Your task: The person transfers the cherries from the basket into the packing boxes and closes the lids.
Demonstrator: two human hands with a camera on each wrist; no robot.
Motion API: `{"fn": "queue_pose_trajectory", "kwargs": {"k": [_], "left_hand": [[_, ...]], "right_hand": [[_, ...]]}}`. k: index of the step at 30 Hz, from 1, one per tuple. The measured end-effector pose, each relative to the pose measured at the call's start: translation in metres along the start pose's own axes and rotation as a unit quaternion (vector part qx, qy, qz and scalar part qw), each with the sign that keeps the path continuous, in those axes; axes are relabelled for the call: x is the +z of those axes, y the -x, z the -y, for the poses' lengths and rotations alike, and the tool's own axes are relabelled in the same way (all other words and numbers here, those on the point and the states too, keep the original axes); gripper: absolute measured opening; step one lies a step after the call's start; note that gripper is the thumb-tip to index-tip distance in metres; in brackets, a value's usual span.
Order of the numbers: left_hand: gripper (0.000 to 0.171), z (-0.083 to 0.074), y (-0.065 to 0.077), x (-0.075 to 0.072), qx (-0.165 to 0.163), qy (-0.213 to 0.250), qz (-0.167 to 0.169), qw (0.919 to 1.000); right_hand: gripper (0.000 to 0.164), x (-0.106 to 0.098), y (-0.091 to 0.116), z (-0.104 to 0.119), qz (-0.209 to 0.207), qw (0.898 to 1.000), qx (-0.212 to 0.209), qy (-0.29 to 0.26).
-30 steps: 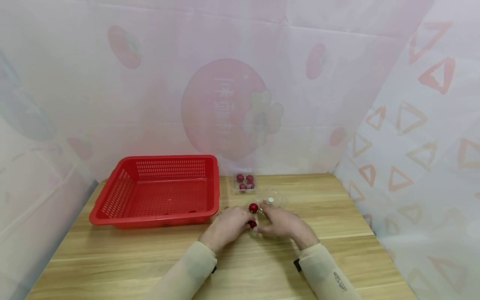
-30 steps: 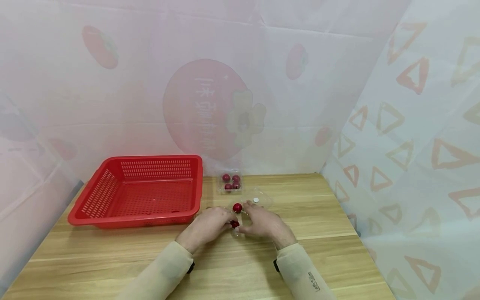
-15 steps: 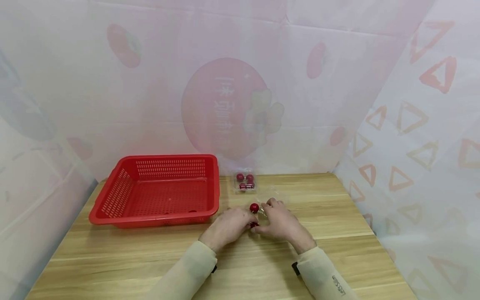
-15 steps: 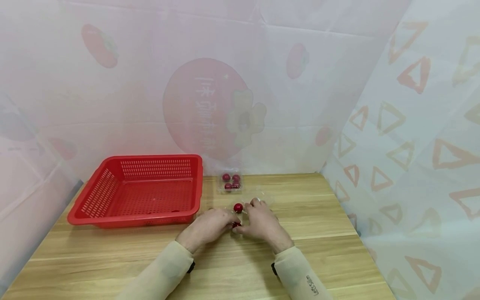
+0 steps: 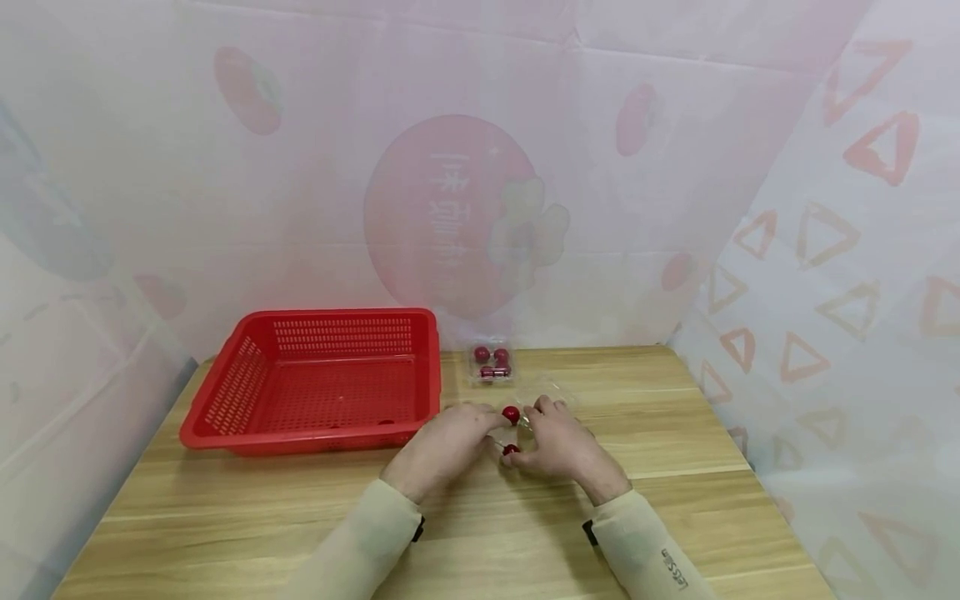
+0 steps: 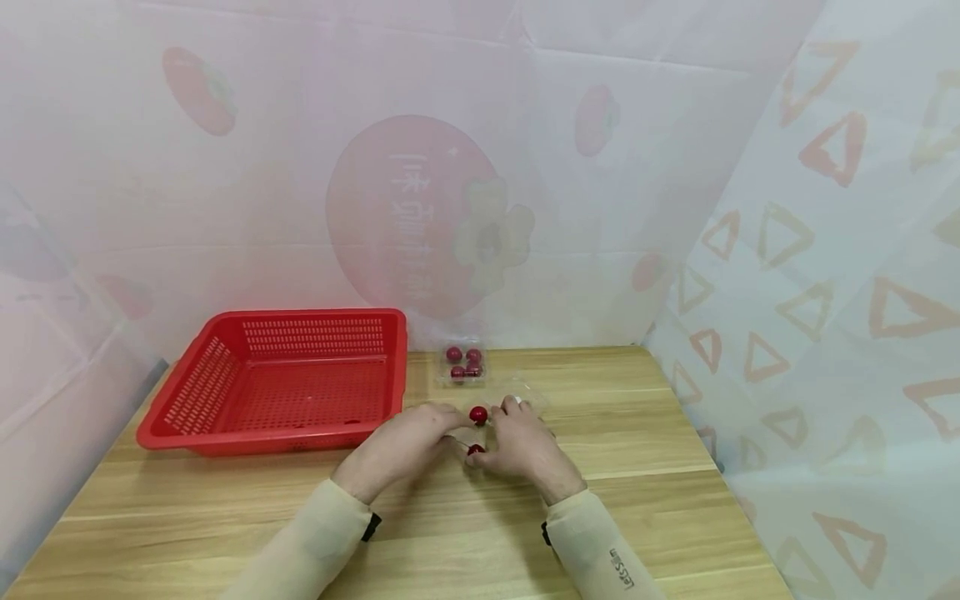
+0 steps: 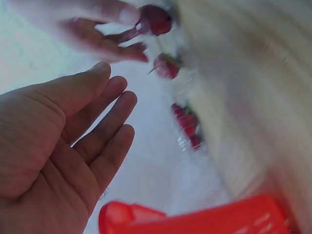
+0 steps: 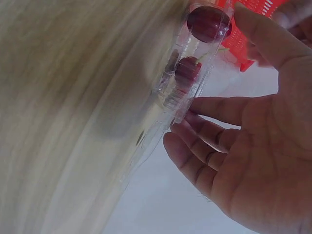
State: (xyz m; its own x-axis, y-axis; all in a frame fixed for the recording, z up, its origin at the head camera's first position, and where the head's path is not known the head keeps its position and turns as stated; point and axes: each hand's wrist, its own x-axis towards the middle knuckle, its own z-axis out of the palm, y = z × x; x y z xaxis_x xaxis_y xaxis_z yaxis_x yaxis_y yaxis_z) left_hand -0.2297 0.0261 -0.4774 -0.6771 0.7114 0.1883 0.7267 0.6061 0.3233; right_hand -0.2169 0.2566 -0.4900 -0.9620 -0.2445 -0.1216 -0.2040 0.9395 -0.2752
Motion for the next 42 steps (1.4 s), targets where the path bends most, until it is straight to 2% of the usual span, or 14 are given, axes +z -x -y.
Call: {"fn": "queue_pose_trajectory", "kwargs": {"k": [7, 15, 23, 29, 34, 37, 42], "left_hand": [[0.035, 0.008, 0.005, -0.020, -0.010, 0.003, -0.020, 0.9997], [0.032, 0.020, 0.015, -0.043, -0.042, -0.002, -0.040, 0.9983], [0.029, 0.040, 0.028, -0.056, -0.068, -0.013, -0.062, 0.9957], [0.031, 0.056, 0.035, -0.061, -0.104, -0.004, -0.053, 0.9932], [0.026, 0.070, 0.039, -0.063, -0.146, 0.005, -0.041, 0.9884], [0.024, 0.077, 0.041, -0.064, -0.172, 0.008, -0.026, 0.9847], [0.020, 0.085, 0.043, -0.069, -0.189, 0.006, 0.002, 0.9819]], "right_hand": [[0.098, -0.002, 0.000, 0.002, 0.012, 1.000, 0.006, 0.018], [0.096, -0.007, 0.001, 0.006, 0.019, 0.999, 0.012, 0.035], [0.098, -0.007, 0.001, 0.008, 0.022, 0.999, 0.017, 0.040], [0.098, -0.007, 0.001, 0.008, 0.021, 0.999, 0.015, 0.039], [0.098, -0.007, 0.001, 0.008, 0.019, 0.999, 0.012, 0.040], [0.097, -0.007, 0.001, 0.008, 0.017, 0.999, 0.010, 0.041], [0.097, -0.007, 0.001, 0.008, 0.016, 0.999, 0.009, 0.040]]}}
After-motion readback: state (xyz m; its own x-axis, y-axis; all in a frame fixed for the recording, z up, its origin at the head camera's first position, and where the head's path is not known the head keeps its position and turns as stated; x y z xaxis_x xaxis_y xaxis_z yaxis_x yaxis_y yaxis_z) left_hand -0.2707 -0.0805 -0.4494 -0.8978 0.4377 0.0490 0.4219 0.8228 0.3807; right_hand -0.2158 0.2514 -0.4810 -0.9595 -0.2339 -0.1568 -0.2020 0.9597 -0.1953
